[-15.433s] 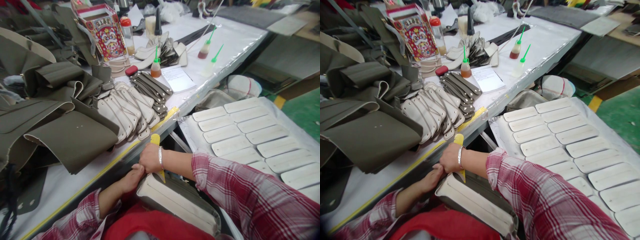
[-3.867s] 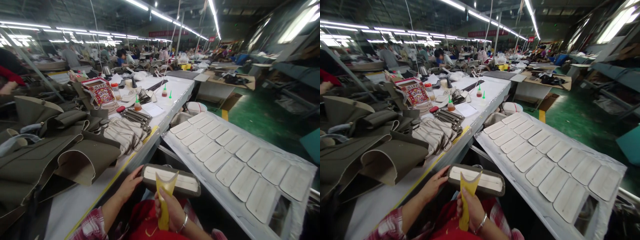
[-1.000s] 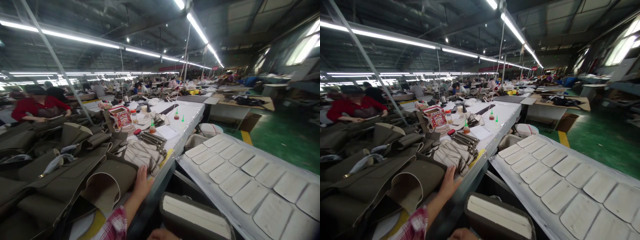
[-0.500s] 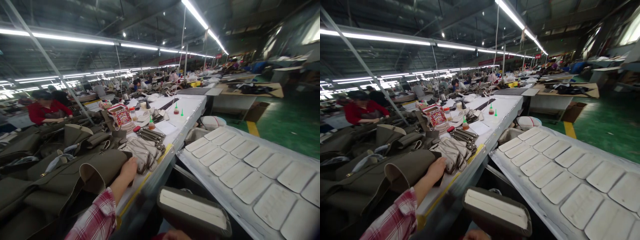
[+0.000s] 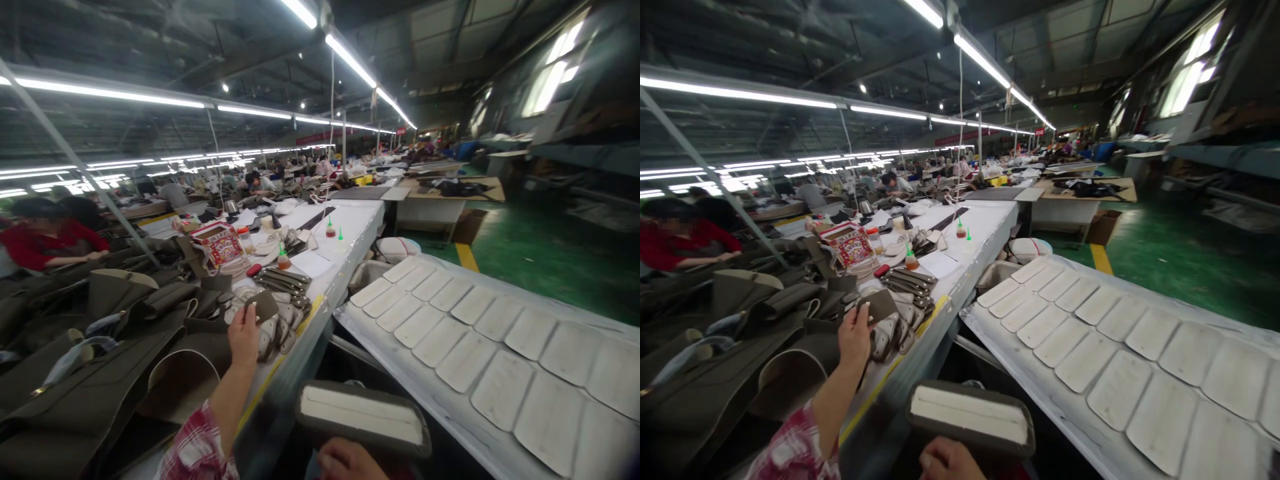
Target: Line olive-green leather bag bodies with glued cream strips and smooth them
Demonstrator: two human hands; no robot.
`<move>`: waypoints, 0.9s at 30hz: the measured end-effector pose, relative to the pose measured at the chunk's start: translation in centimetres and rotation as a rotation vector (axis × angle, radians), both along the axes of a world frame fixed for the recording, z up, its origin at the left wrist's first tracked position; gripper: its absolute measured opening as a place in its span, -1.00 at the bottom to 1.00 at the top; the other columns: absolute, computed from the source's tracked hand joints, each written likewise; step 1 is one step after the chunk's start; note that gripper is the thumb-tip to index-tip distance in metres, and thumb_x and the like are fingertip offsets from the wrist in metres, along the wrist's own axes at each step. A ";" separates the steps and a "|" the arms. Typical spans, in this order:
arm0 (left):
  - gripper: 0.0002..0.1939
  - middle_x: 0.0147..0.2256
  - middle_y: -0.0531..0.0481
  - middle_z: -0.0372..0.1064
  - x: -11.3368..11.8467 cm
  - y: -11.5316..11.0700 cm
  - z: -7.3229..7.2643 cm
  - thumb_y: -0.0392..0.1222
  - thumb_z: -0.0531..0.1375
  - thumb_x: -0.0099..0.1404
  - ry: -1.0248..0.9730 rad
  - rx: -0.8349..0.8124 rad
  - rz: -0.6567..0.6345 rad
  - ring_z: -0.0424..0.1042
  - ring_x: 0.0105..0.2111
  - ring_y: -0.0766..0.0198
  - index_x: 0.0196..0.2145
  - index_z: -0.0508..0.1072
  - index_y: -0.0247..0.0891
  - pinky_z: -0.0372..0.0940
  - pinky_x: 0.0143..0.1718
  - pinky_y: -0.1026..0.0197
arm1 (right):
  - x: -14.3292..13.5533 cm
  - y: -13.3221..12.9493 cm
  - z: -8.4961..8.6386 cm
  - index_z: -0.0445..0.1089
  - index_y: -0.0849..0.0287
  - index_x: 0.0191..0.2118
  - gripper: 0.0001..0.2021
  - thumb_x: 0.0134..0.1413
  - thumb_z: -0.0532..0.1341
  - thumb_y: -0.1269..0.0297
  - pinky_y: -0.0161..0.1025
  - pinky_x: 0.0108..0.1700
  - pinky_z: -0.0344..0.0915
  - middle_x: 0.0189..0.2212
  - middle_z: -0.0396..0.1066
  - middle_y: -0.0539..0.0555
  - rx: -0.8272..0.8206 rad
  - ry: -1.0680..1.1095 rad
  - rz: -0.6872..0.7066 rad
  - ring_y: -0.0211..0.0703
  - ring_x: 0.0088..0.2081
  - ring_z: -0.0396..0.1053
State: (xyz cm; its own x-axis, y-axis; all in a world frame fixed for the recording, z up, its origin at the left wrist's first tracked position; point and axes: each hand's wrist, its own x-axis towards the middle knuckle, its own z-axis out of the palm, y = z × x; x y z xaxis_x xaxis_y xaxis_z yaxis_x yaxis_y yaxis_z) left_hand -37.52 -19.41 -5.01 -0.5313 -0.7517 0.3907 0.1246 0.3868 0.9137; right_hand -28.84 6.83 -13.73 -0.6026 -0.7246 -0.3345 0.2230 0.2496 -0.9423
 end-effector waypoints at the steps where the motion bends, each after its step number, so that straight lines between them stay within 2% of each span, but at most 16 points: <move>1: -0.66 -0.36 -0.03 0.38 0.5 0.9 0.6 0.06 0.02 0.23 0.025 0.071 -0.039 0.40 -0.41 0.31 -0.24 0.33 -0.27 0.35 -0.41 0.25 | 0.0 0.6 0.8 0.31 0.25 -0.39 -0.57 -0.15 0.15 -0.09 -0.35 -0.49 0.16 -0.54 0.34 0.03 -0.045 -0.056 -0.026 -0.30 -0.55 0.26; 3: -0.72 -0.29 0.02 0.39 1.8 2.8 1.5 0.02 0.06 0.21 0.071 0.243 -0.137 0.42 -0.34 0.31 -0.22 0.31 -0.20 0.38 -0.40 0.24 | -0.1 1.9 2.1 0.31 0.27 -0.30 -0.54 -0.12 0.16 -0.10 -0.36 -0.53 0.18 -0.50 0.35 0.04 -0.157 -0.203 -0.085 -0.32 -0.59 0.28; 4: -0.75 -0.28 0.06 0.39 2.6 3.7 1.7 -0.03 0.15 0.16 0.131 0.421 -0.203 0.42 -0.33 0.30 -0.23 0.32 -0.17 0.39 -0.40 0.21 | -0.3 2.6 2.7 0.30 0.26 -0.25 -0.52 -0.12 0.16 -0.10 -0.36 -0.53 0.20 -0.46 0.36 0.05 -0.223 -0.291 -0.119 -0.32 -0.58 0.30; 6: -0.76 -0.30 0.13 0.40 4.3 5.4 1.3 -0.15 0.25 0.05 0.127 0.692 -0.309 0.42 -0.36 0.32 -0.28 0.36 -0.15 0.40 -0.44 0.26 | -0.8 4.1 3.2 0.23 0.20 -0.10 -0.46 -0.11 0.15 -0.12 -0.30 -0.52 0.26 -0.32 0.35 0.09 -0.382 -0.464 -0.200 -0.23 -0.52 0.37; 9: -0.72 -0.35 0.13 0.42 7.2 8.1 -0.9 -0.20 0.34 -0.07 -0.156 0.923 -0.425 0.41 -0.44 0.35 -0.35 0.42 -0.21 0.39 -0.54 0.35 | -1.6 6.5 3.1 0.20 0.19 -0.06 -0.48 -0.02 0.05 -0.12 -0.27 -0.54 0.28 -0.16 0.30 0.17 -0.508 -0.616 -0.361 -0.15 -0.45 0.42; 11: -0.66 -0.33 0.07 0.43 9.0 9.7 -2.8 -0.19 0.38 -0.14 -0.333 0.990 -0.476 0.42 -0.45 0.29 -0.35 0.44 -0.25 0.41 -0.55 0.30 | -1.8 8.2 2.8 0.27 0.27 -0.19 -0.59 0.06 0.01 -0.02 -0.33 -0.57 0.25 -0.22 0.33 0.17 -0.501 -0.622 -0.507 -0.22 -0.50 0.39; 13: -0.59 -0.31 0.03 0.44 10.3 10.6 -4.4 -0.20 0.41 -0.24 -0.432 1.013 -0.478 0.43 -0.41 0.24 -0.35 0.45 -0.26 0.43 -0.52 0.27 | -1.7 9.8 2.5 0.28 0.29 -0.32 -0.69 0.08 0.03 0.10 -0.36 -0.58 0.22 -0.38 0.37 0.12 -0.494 -0.591 -0.648 -0.30 -0.58 0.33; 15: -0.53 -0.31 0.06 0.43 11.0 10.8 -5.5 -0.22 0.43 -0.34 -0.509 1.016 -0.427 0.43 -0.40 0.24 -0.37 0.46 -0.23 0.43 -0.50 0.30 | -1.5 11.2 2.3 0.25 0.25 -0.36 -0.76 0.07 0.04 0.15 -0.36 -0.56 0.22 -0.50 0.35 0.05 -0.494 -0.585 -0.737 -0.31 -0.60 0.30; 18: -0.52 -0.26 0.06 0.42 11.2 10.2 -6.4 -0.20 0.43 -0.31 -0.629 1.009 -0.417 0.43 -0.38 0.25 -0.33 0.46 -0.20 0.44 -0.50 0.29 | -1.8 12.8 1.9 0.23 0.20 -0.33 -0.70 0.08 0.01 0.04 -0.35 -0.56 0.21 -0.51 0.34 0.00 -0.426 -0.562 -0.817 -0.31 -0.60 0.28; 20: -0.55 -0.23 0.05 0.41 11.2 9.6 -7.0 -0.17 0.41 -0.22 -0.705 0.979 -0.445 0.43 -0.39 0.24 -0.29 0.45 -0.20 0.45 -0.49 0.24 | -2.3 13.5 1.4 0.21 0.19 -0.34 -0.65 0.05 0.03 -0.05 -0.35 -0.59 0.20 -0.55 0.33 -0.03 -0.283 -0.443 -0.845 -0.32 -0.63 0.25; 24: -0.56 -0.20 0.01 0.41 11.1 8.5 -8.4 -0.23 0.38 -0.25 -0.733 0.842 -0.373 0.43 -0.45 0.23 -0.31 0.44 -0.23 0.43 -0.55 0.22 | -3.6 14.1 0.2 0.24 0.21 -0.45 -0.69 0.02 0.11 0.02 -0.41 -0.63 0.08 -0.73 0.20 -0.11 0.125 -0.112 -0.683 -0.37 -0.71 0.14; 27: -0.57 -0.20 0.03 0.41 10.7 7.4 -9.0 -0.18 0.35 -0.26 -0.809 0.649 -0.382 0.40 -0.53 0.26 -0.33 0.44 -0.20 0.39 -0.59 0.25 | -4.3 14.3 -0.3 0.26 0.21 -0.49 -0.72 0.06 0.07 0.10 -0.41 -0.61 0.04 -0.67 0.22 -0.09 0.292 0.059 -0.584 -0.41 -0.68 0.10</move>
State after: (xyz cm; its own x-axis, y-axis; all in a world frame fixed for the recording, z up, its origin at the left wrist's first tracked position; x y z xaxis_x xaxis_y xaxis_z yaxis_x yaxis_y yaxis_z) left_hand -26.84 -12.00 -14.00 -0.6929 -0.4202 -0.5859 -0.5921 -0.1321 0.7949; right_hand -33.17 21.10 -14.04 -0.8928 -0.1572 -0.4222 0.3491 0.3509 -0.8689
